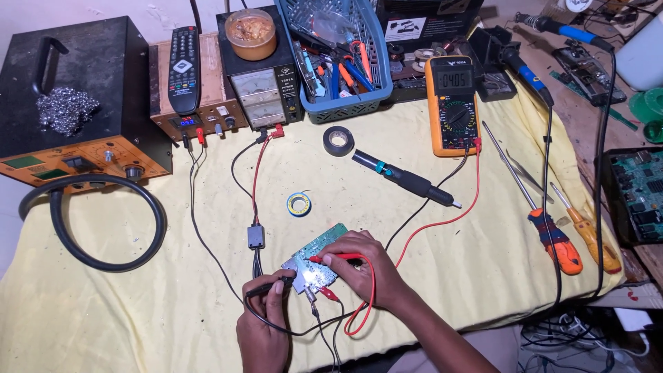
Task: Testing a circuit board with a multimeter and performing soldering repairs at a workbench.
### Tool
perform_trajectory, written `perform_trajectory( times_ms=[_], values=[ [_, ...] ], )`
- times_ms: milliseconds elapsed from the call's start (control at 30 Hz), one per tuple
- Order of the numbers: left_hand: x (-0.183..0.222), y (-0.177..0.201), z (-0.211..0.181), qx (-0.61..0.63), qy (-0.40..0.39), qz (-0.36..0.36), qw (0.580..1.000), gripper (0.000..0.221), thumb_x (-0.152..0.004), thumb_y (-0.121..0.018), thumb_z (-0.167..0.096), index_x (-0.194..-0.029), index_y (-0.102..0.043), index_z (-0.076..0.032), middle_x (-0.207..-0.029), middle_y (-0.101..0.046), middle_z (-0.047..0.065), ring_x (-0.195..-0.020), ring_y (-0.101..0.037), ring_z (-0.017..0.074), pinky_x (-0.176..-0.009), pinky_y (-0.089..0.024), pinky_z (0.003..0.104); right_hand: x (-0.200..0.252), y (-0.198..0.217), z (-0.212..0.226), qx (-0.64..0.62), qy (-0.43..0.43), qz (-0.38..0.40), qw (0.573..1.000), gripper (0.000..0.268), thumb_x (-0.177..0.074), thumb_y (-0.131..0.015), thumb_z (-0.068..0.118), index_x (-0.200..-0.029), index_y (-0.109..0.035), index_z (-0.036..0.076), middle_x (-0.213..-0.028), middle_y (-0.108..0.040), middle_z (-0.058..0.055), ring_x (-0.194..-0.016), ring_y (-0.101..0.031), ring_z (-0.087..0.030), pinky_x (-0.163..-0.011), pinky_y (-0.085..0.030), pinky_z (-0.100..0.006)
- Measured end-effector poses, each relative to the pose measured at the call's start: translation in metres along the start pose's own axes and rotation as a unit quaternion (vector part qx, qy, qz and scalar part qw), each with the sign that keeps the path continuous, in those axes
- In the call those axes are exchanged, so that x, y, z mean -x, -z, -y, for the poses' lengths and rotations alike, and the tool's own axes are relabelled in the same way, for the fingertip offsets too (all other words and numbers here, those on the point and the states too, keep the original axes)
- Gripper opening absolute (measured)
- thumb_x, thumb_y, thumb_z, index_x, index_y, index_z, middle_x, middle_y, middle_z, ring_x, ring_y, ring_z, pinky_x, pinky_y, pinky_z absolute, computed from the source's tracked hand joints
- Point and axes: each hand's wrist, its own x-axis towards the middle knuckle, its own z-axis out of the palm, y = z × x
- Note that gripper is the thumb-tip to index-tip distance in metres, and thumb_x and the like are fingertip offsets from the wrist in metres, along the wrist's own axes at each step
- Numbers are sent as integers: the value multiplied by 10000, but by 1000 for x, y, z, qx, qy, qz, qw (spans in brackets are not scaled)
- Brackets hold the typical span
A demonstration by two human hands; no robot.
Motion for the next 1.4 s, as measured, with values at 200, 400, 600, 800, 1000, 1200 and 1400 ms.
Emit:
perform_trajectory(
  times_ms=[200, 400, 600, 800, 1000, 1200, 1400],
  values=[
    [-1, 1, -10, 13, 44, -3, 999, 227, -997, -520, -324, -1076, -700, -209, -1082, -851, -63, -959, -810, 137, -774, -559, 289, -1, 2, 2, 4, 5, 6, 1000, 156, -945, -660, 209, -903, -792, 137, -867, -812, 29, -849, -708, -141, -887, -452, -335],
    [-1, 7, -15, 25, 44, 19, 999, 227, -999, -506, -324, -1097, -676, -210, -1102, -854, -51, -1058, -798, 145, -842, -569, 289, -2, 0, 7, 20, 9, 7, 1000, 184, -953, -649, 218, -888, -799, 134, -855, -813, 38, -837, -715, -143, -870, -461, -325],
    [-2, 7, -12, 33, 17, 29, 999, 231, -1007, -501, -325, -1096, -680, -210, -1084, -852, -30, -1020, -804, 146, -800, -568, 287, -2, 1, 8, 24, 9, 1, 1000, 185, -947, -653, 215, -933, -826, 151, -887, -827, 34, -860, -728, -148, -864, -466, -324],
    [-1, 7, -10, 33, 3, 26, 999, 222, -1013, -500, -317, -1095, -674, -207, -1078, -846, -33, -987, -802, 143, -774, -559, 284, -1, 1, 9, 20, -18, 2, 1000, 184, -938, -656, 213, -921, -828, 151, -878, -834, 38, -876, -737, -139, -873, -457, -321],
    [-1, 7, -10, 36, -5, 24, 999, 220, -1015, -500, -310, -1097, -670, -197, -1078, -841, -31, -992, -799, 142, -784, -561, 280, 0, 1, 7, 23, -10, 0, 1000, 185, -945, -658, 230, -938, -831, 166, -897, -835, 48, -884, -741, -131, -879, -457, -320],
    [-1, 7, -10, 36, -6, 25, 999, 211, -1018, -501, -298, -1096, -671, -201, -1082, -832, -38, -1001, -798, 142, -795, -556, 285, 0, 1, 6, 14, -6, -2, 1000, 211, -958, -640, 247, -943, -826, 149, -896, -832, 28, -882, -740, -148, -870, -465, -329],
    [-1, 8, -9, 23, -6, 27, 999, 209, -1014, -497, -305, -1094, -667, -213, -1078, -838, -50, -994, -805, 143, -787, -558, 298, -2, -1, 7, 34, 0, 1, 999, 207, -960, -634, 237, -924, -821, 153, -895, -829, 42, -866, -734, -141, -858, -466, -324]
  ],
)
